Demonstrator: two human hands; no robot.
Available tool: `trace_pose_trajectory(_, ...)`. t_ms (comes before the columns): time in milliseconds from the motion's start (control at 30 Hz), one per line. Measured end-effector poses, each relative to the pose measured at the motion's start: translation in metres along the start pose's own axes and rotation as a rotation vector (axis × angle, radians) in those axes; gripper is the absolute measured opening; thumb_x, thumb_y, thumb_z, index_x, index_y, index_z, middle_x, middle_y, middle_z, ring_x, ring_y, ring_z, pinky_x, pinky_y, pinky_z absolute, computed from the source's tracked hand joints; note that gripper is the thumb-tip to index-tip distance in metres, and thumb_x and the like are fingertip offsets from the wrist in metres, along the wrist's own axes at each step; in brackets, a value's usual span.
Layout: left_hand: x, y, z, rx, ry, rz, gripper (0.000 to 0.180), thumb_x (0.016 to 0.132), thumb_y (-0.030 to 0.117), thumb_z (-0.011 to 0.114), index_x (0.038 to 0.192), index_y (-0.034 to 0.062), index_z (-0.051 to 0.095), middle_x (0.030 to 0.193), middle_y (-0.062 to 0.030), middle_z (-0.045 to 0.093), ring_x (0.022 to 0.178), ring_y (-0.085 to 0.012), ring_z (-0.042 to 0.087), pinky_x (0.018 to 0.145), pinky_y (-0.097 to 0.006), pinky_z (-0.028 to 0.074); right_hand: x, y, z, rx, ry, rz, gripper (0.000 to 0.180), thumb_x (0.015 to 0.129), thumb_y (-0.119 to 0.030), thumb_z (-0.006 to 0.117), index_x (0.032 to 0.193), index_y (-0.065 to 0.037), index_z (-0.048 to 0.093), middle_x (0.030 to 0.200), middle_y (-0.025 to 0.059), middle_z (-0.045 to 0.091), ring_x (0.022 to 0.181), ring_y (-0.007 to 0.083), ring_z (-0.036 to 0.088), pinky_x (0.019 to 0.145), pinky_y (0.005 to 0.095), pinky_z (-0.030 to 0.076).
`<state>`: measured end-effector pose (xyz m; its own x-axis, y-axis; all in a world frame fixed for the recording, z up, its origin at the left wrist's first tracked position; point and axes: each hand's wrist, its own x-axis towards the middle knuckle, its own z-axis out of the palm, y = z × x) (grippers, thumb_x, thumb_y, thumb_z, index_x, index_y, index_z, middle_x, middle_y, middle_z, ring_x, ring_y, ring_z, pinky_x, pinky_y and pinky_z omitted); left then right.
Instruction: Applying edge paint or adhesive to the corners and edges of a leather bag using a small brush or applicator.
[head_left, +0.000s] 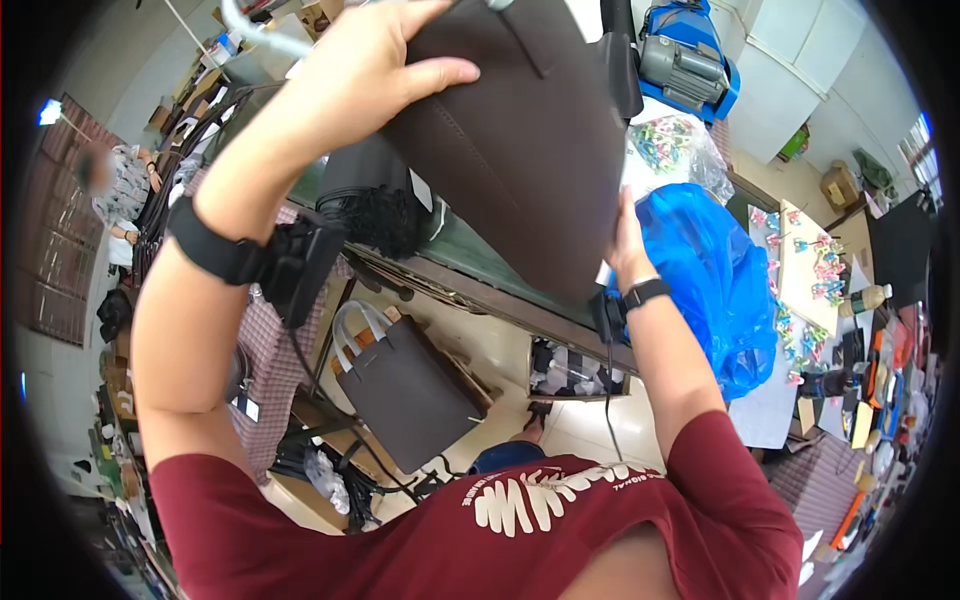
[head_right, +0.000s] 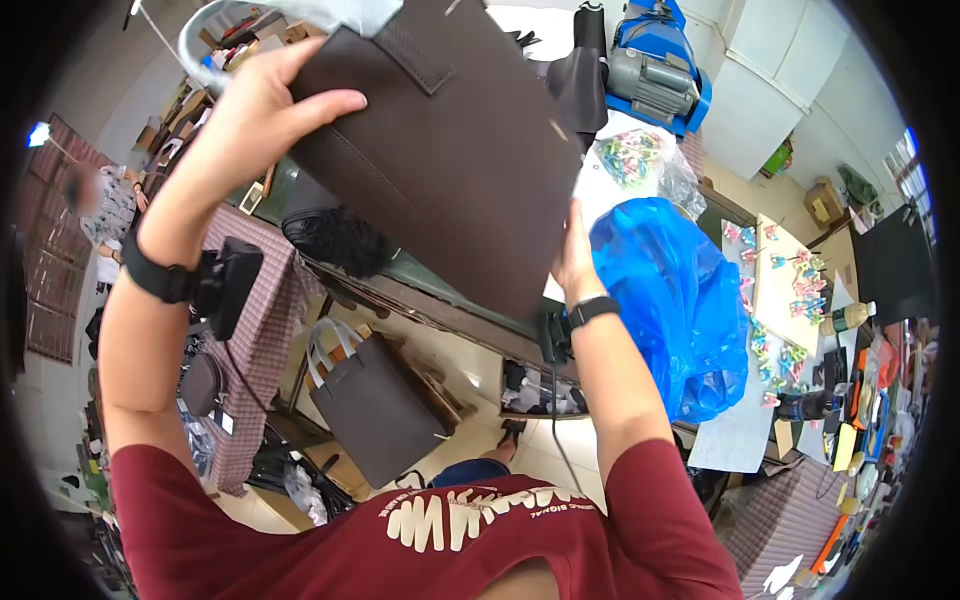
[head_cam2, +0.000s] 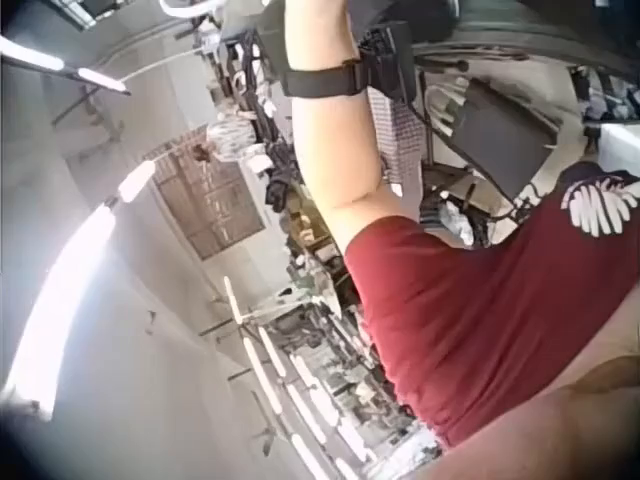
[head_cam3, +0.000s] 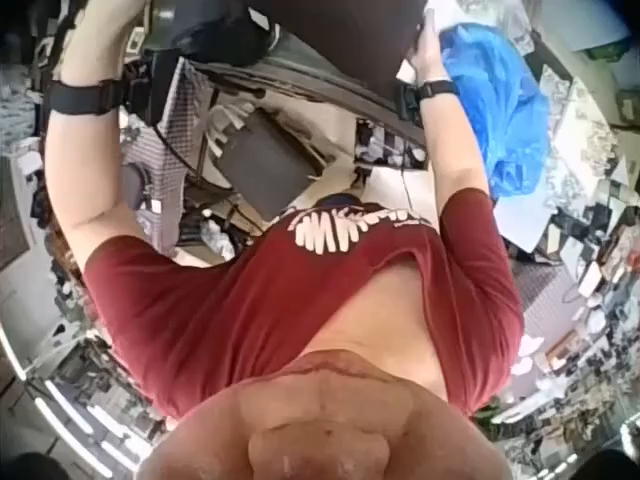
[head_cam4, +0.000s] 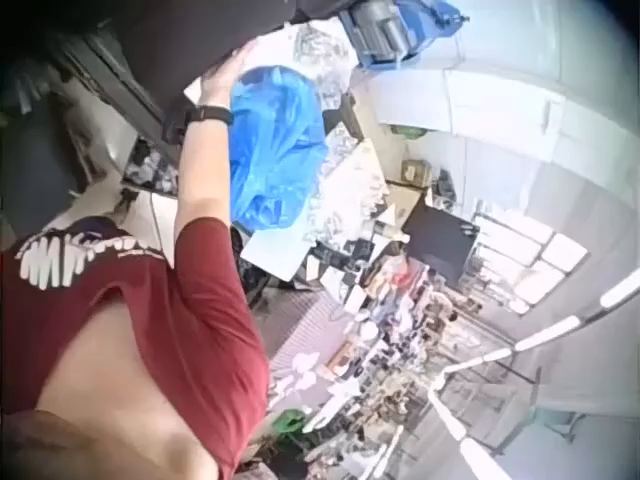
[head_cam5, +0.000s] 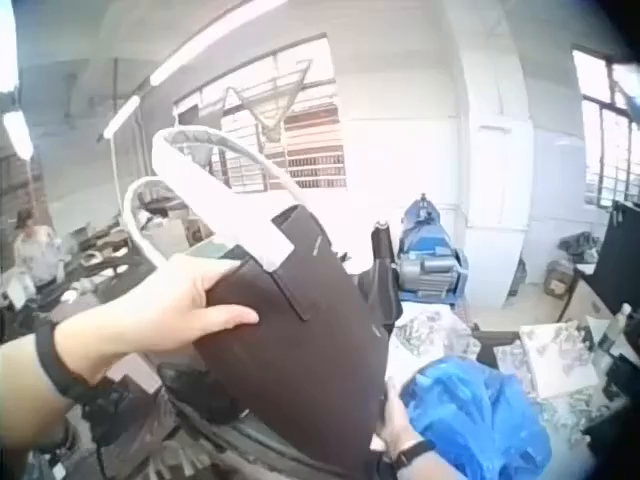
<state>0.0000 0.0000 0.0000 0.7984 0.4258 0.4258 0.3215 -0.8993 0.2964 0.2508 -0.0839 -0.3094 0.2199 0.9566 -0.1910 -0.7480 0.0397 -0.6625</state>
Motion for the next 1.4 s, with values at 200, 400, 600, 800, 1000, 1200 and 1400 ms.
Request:
trace_pose_trajectory(200,-0.049,-0.147,0.062,0.194,-0.117,-0.263,0.051,0.073,0.031,0.069,0.111,0.0010,0.055,0.095,-0.0203,0.062,0.090,-0.0332,0.060,0.086,-0.038,0.044,0.012,0.039,0.001,-0.303,-0.022,0.283,0.064,0.083,-0.046,0.056,0.130,-0.006,0.037,0.125,0.0144,0.047,0.114,0.0255,0.046,0.091,0.0435,0.039)
trace_pose_trajectory(400,-0.102,-0.237,0.037,0.024,-0.066,-0.603,0.047,0.071,0.009,0.068,0.112,-0.0030,0.050,0.106,-0.0185,0.059,0.098,-0.0288,0.057,0.085,-0.035,0.043,-0.046,0.048,-0.019,-0.461,0.023,0.516,0.049,0.087,-0.034,0.055,0.125,-0.004,0.045,0.114,0.0137,0.055,0.101,0.0224,0.055,0.084,0.0346,0.046)
trace_pose_trajectory(600,-0.155,-0.254,0.066,-0.310,0.034,-0.907,0.043,0.073,0.000,0.065,0.114,-0.0029,0.051,0.110,-0.0110,0.059,0.097,-0.0207,0.056,0.086,-0.033,0.043,-0.095,0.047,-0.020,-0.650,0.013,0.577,0.042,0.089,-0.026,0.053,0.125,-0.005,0.046,0.110,0.0106,0.057,0.097,0.0175,0.056,0.081,0.0311,0.046)
trace_pose_trajectory(800,-0.198,-0.228,0.071,-0.095,0.360,-0.850,0.057,0.080,0.022,0.066,0.129,0.0039,0.043,0.125,-0.0157,0.049,0.115,-0.0238,0.047,0.093,-0.032,0.038,-0.161,0.071,-0.035,-0.798,-0.123,0.471,0.018,0.081,0.000,0.048,0.096,-0.004,0.057,0.080,0.0039,0.059,0.071,0.0106,0.056,0.064,0.0223,0.047)
trace_pose_trajectory(1000,-0.405,-0.152,0.073,0.357,0.508,-1.079,0.054,0.078,0.027,0.065,0.123,0.0026,0.049,0.123,-0.0205,0.051,0.116,-0.0297,0.048,0.095,-0.034,0.038,-0.213,0.106,-0.041,-0.857,-0.306,0.791,0.021,0.087,-0.012,0.042,0.092,-0.004,0.060,0.068,0.0013,0.055,0.061,0.0084,0.052,0.056,0.0218,0.045)
trace_pose_trajectory(1200,-0.609,0.045,0.169,-0.317,0.951,-1.739,0.044,0.081,0.021,0.062,0.117,-0.0025,0.052,0.118,-0.0129,0.056,0.108,-0.0209,0.052,0.092,-0.030,0.039,-0.266,0.167,-0.078,-1.107,-0.368,0.787,0.019,0.088,-0.021,0.052,0.097,-0.007,0.061,0.075,0.0013,0.059,0.063,0.0091,0.054,0.059,0.0222,0.046)
trace_pose_trajectory(1400,-0.732,0.154,0.246,-0.714,0.546,-2.398,0.044,0.084,0.031,0.056,0.125,0.0152,0.048,0.130,-0.0080,0.044,0.120,-0.0331,0.037,0.091,-0.063,0.029,-0.273,0.229,-0.115,-1.177,-0.197,1.102,0.020,0.089,-0.021,0.049,0.096,-0.006,0.060,0.078,0.0030,0.062,0.067,0.0123,0.059,0.062,0.0242,0.049)
